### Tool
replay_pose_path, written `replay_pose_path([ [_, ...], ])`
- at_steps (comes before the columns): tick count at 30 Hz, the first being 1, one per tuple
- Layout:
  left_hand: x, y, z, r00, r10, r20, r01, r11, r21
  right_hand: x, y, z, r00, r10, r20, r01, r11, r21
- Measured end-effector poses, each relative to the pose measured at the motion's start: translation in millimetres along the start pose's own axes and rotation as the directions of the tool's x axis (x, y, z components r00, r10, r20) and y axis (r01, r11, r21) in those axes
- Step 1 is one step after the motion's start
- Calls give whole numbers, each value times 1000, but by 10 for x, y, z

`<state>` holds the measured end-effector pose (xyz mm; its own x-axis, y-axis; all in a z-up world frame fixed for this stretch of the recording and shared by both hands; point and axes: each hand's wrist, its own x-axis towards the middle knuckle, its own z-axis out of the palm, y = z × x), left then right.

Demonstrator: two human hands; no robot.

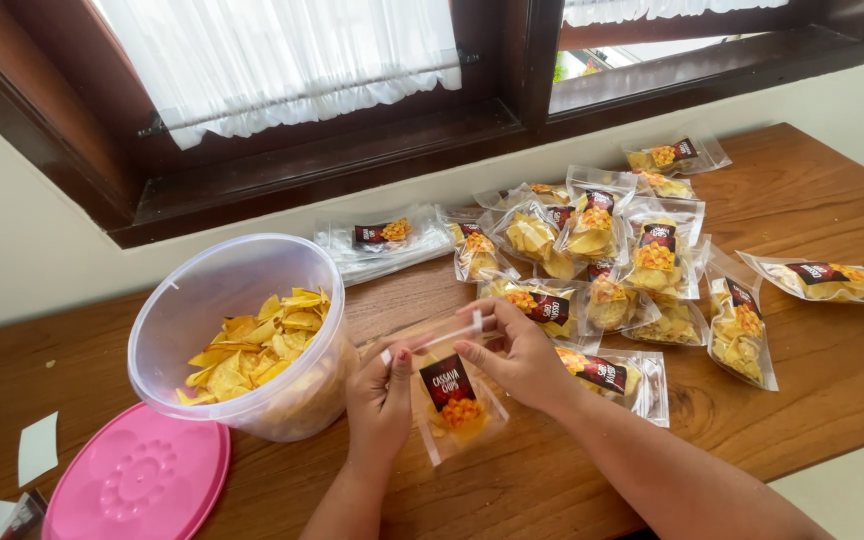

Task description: Manually filling small plastic bags with chips from a large container and organizing them on a table.

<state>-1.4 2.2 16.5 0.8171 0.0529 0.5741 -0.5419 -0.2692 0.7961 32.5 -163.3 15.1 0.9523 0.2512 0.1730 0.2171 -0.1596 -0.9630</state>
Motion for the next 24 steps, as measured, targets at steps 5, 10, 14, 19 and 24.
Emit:
replay_pose_path([
  [5,26,-130,-9,952,-283,-115,290,955,56,-70,33,203,865,-500,-32,457,814,-359],
  [10,20,-414,64,825,-564,-41,560,824,-87,-176,22,281,844,-484,233,535,721,-440],
  [14,7,-678,104,709,-705,29,699,696,-162,-104,159,286,907,-21,421,345,610,-713],
  [19,-79,-724,115,815,-577,53,579,808,-108,3,62,179,907,142,397,287,482,-828],
  [24,-100,-674,136,873,-482,74,486,872,-60,135,107,26,932,204,300,196,414,-889],
])
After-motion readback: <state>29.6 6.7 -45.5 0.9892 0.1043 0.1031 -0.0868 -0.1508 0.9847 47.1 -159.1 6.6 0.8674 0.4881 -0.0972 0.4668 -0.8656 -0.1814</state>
